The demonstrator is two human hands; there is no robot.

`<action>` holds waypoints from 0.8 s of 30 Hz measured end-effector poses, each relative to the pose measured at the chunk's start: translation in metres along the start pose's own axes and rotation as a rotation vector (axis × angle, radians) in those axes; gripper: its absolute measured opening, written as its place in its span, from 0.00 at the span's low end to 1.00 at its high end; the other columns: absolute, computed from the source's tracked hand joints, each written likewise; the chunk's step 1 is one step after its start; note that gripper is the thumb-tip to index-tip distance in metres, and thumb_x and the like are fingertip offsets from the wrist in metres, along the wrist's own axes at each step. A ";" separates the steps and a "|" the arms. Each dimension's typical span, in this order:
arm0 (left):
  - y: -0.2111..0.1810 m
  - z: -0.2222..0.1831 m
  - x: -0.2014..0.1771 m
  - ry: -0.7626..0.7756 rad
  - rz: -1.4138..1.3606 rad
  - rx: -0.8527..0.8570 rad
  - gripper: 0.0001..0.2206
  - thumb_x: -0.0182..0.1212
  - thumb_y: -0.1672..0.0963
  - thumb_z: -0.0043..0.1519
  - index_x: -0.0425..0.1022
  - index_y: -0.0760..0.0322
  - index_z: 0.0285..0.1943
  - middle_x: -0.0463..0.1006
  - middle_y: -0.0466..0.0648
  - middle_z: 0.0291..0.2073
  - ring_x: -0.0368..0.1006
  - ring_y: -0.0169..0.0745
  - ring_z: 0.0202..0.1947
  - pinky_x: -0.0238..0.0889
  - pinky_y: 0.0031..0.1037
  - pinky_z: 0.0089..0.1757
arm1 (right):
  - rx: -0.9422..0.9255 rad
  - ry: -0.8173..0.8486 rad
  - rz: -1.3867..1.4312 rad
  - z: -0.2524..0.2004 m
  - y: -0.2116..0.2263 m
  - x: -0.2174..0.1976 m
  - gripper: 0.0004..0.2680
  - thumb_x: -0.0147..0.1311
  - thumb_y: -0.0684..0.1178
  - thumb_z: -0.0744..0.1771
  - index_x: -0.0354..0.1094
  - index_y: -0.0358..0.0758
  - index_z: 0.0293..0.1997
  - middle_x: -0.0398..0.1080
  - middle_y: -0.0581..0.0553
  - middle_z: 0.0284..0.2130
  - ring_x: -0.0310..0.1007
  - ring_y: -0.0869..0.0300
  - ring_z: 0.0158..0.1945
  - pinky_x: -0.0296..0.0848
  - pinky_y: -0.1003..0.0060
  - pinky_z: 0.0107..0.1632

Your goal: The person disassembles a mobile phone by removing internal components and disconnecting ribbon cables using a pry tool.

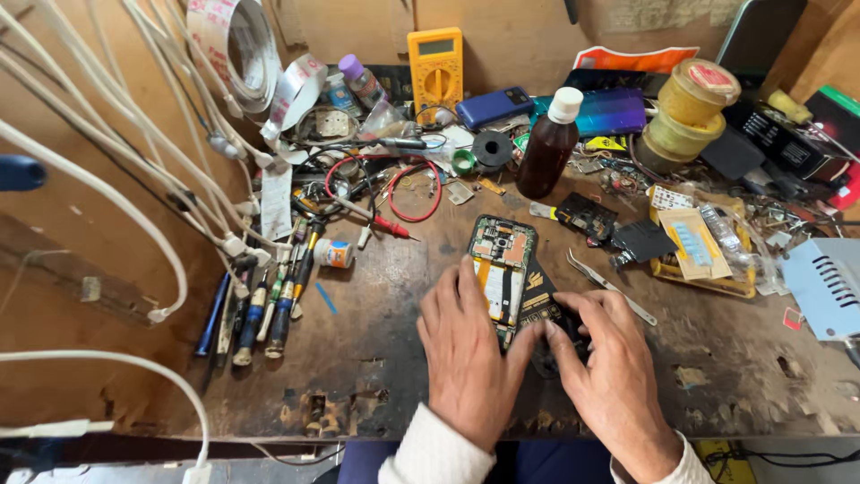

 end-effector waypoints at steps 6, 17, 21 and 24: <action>0.003 -0.010 0.006 0.050 0.006 -0.008 0.42 0.72 0.54 0.53 0.52 0.79 0.72 0.60 0.66 0.66 0.56 0.68 0.63 0.50 0.50 0.59 | 0.118 0.006 0.077 -0.001 -0.011 0.001 0.09 0.61 0.44 0.63 0.75 0.39 0.47 0.70 0.46 0.36 0.70 0.58 0.31 0.70 0.66 0.32; 0.010 -0.002 0.011 0.138 -0.112 -0.071 0.49 0.80 0.55 0.45 0.50 0.82 0.71 0.61 0.67 0.66 0.57 0.70 0.62 0.50 0.51 0.58 | 0.189 0.117 0.226 0.040 -0.024 -0.007 0.07 0.58 0.46 0.65 0.77 0.37 0.44 0.77 0.48 0.35 0.73 0.65 0.29 0.72 0.68 0.29; 0.012 -0.003 0.011 0.131 -0.131 -0.062 0.50 0.81 0.55 0.44 0.49 0.82 0.71 0.62 0.67 0.63 0.57 0.69 0.60 0.50 0.51 0.58 | 0.222 0.173 0.225 0.054 -0.028 0.003 0.08 0.56 0.46 0.66 0.78 0.37 0.44 0.81 0.47 0.29 0.75 0.66 0.27 0.73 0.68 0.31; 0.011 -0.002 0.009 0.092 -0.131 -0.036 0.50 0.81 0.55 0.42 0.51 0.82 0.70 0.63 0.68 0.63 0.58 0.70 0.60 0.51 0.51 0.58 | 0.350 0.259 0.142 0.060 -0.035 0.016 0.08 0.58 0.50 0.67 0.79 0.40 0.45 0.81 0.46 0.25 0.74 0.64 0.24 0.72 0.66 0.31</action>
Point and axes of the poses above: each hand's wrist, its own z-axis towards the middle knuckle, its own x-axis out of the palm, y = z × x, the point moved 7 cm from there along z, towards the middle knuckle
